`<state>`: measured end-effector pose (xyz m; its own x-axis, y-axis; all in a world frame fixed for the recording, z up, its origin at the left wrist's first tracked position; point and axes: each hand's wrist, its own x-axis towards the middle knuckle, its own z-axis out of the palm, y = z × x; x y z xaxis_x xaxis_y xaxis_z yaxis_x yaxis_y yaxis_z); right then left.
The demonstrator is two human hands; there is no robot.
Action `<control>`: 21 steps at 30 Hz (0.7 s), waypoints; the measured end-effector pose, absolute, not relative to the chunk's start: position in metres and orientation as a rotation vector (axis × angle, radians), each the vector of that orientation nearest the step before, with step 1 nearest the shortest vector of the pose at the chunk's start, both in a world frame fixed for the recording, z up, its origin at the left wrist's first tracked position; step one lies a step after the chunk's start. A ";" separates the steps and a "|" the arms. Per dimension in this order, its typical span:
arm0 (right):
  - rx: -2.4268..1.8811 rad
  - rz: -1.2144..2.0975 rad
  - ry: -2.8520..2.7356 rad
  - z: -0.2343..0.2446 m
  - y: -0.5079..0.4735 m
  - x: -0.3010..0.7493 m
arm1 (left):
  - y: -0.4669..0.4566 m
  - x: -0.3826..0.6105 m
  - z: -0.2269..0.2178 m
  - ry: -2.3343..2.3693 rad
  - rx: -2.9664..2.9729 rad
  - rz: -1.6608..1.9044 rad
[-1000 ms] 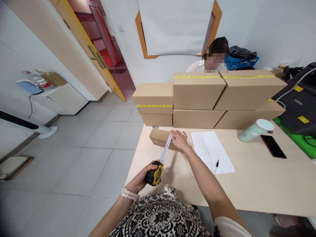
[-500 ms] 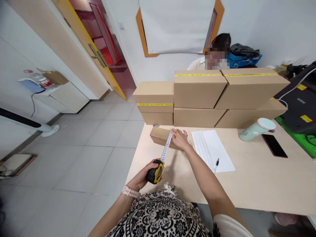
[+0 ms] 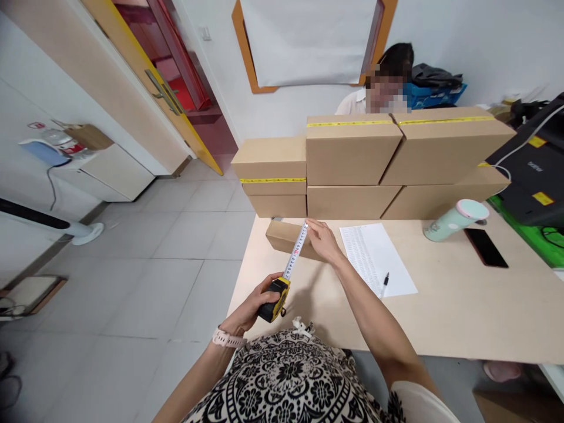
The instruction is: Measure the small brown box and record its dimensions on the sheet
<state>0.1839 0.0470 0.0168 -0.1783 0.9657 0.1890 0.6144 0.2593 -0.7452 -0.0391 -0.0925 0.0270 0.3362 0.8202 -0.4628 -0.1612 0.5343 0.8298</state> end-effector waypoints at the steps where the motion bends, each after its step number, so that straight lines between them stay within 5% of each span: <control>1: -1.388 0.708 -1.879 0.019 0.036 0.182 | -0.093 -0.039 0.029 1.048 0.792 0.731; 13: -1.317 1.184 -1.656 -0.024 -0.093 0.152 | -0.092 -0.031 0.008 1.339 1.167 0.599; 21: -2.418 0.398 -0.902 -0.091 -0.119 0.304 | -0.088 -0.038 -0.053 1.856 2.037 0.026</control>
